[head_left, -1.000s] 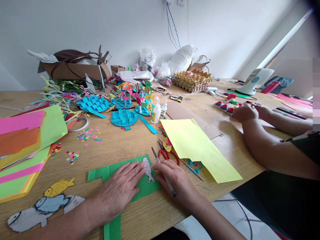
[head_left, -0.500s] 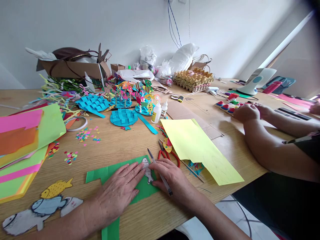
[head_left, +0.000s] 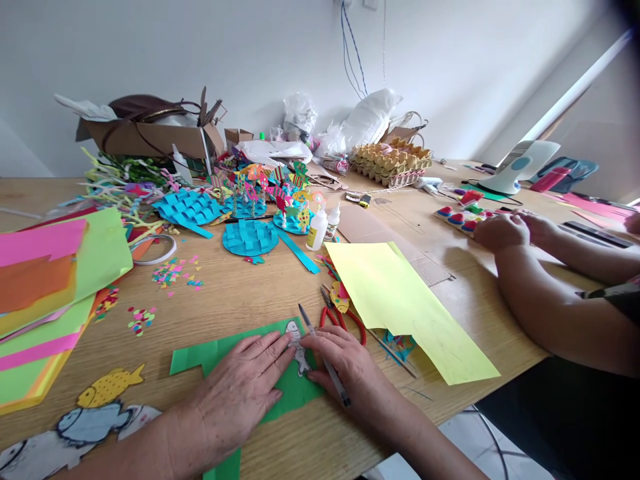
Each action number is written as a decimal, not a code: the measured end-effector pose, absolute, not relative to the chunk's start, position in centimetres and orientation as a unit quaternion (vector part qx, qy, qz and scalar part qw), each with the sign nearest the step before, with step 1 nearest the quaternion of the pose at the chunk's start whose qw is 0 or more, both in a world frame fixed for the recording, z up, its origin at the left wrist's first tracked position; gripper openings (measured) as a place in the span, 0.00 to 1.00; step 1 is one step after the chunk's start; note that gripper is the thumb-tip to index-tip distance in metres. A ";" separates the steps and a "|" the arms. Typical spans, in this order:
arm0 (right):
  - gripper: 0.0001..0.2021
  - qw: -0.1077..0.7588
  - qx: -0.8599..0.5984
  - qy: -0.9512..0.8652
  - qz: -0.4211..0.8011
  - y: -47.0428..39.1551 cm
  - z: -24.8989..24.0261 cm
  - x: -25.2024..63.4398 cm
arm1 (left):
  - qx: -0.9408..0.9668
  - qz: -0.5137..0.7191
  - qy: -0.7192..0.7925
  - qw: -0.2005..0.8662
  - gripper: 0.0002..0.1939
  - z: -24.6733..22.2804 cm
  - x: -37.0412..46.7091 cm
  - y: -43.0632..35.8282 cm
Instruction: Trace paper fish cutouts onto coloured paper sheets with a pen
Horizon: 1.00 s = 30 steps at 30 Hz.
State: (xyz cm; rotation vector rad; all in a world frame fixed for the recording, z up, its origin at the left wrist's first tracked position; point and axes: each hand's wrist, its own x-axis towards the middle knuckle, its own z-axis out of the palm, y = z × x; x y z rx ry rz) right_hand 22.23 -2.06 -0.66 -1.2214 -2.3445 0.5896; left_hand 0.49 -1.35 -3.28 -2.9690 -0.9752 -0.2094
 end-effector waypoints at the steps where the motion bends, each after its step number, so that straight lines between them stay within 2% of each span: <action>1: 0.15 0.217 -0.437 -0.846 0.215 -2.1 -0.7 22.2 | -0.947 -0.066 -0.314 0.002 0.30 -3.2 0.6 -1.3; 5: 0.14 0.239 -0.423 -0.849 0.209 -2.0 -0.1 22.2 | -0.943 -0.070 -0.325 -0.009 0.26 -2.7 1.0 -1.1; 8: 0.03 0.286 -0.438 -0.833 0.181 -2.0 0.8 22.5 | -0.941 -0.074 -0.330 -0.017 0.23 -2.7 1.2 -1.0; 11: 0.11 0.364 -0.478 -0.774 0.202 -1.7 1.3 22.8 | -0.943 -0.086 -0.323 -0.006 0.20 -3.0 1.2 -1.0; 14: 0.12 0.420 -0.493 -0.695 0.311 -1.2 1.2 22.9 | -0.944 -0.096 -0.315 0.003 0.18 -3.0 1.2 -0.9; 16: 0.13 0.421 -0.482 -0.675 0.368 -1.0 1.1 22.8 | -0.944 -0.093 -0.315 0.001 0.18 -2.8 1.3 -0.9; 20: 0.11 0.384 -0.481 -0.678 0.402 -0.9 1.1 22.4 | -0.948 -0.080 -0.308 0.007 0.18 -2.6 1.3 -0.9; 25: 0.02 0.380 -0.522 -0.663 0.379 -1.0 0.4 22.0 | -0.946 -0.103 -0.307 0.012 0.20 -3.5 0.9 -0.9; 30: 0.03 0.392 -0.531 -0.663 0.354 -1.1 0.1 21.8 | -0.947 -0.115 -0.299 0.024 0.20 -3.5 0.8 -1.0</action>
